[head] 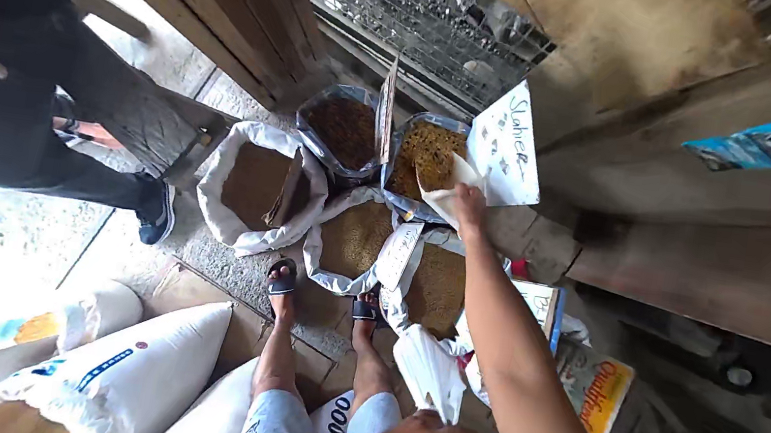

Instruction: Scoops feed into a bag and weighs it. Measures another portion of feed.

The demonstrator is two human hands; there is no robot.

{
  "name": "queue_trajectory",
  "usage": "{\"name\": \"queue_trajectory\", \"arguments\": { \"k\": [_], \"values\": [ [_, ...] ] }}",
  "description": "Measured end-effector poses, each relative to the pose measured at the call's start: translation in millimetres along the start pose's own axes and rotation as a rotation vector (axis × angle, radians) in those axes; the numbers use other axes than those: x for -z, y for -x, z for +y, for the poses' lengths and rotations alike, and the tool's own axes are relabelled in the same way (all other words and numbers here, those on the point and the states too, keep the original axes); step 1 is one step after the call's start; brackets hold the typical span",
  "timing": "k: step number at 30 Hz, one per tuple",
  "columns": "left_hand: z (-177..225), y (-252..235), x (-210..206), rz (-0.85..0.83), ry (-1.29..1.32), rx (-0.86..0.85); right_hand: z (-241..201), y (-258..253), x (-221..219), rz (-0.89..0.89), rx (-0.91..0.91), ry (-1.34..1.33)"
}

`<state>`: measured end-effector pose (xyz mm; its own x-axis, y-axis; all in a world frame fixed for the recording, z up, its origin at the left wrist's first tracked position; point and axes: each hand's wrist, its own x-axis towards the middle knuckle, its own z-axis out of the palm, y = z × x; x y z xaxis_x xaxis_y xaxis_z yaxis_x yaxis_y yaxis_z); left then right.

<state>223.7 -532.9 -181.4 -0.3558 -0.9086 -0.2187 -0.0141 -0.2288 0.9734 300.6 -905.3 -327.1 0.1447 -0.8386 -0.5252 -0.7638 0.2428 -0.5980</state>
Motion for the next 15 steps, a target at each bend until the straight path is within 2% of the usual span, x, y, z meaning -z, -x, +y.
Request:
{"name": "queue_trajectory", "arguments": {
  "k": [3,8,11,13,15],
  "values": [
    [36.9,44.0,7.2,0.028,0.101,-0.027,30.1,28.9,12.3,0.046,-0.011,-0.057],
    [74.9,125.5,29.3,0.074,0.156,0.077,47.8,96.7,41.0,0.12,-0.07,-0.202],
    [83.6,184.2,50.5,0.209,0.206,0.155,44.4,146.6,45.8,0.146,-0.048,-0.332],
    [88.4,231.5,57.1,0.358,0.224,0.231,29.6,176.6,37.3,0.129,-0.003,-0.321],
    [90.1,279.9,64.7,0.546,0.274,0.237,1.8,206.8,28.4,0.093,0.067,-0.297]
  ]
}}
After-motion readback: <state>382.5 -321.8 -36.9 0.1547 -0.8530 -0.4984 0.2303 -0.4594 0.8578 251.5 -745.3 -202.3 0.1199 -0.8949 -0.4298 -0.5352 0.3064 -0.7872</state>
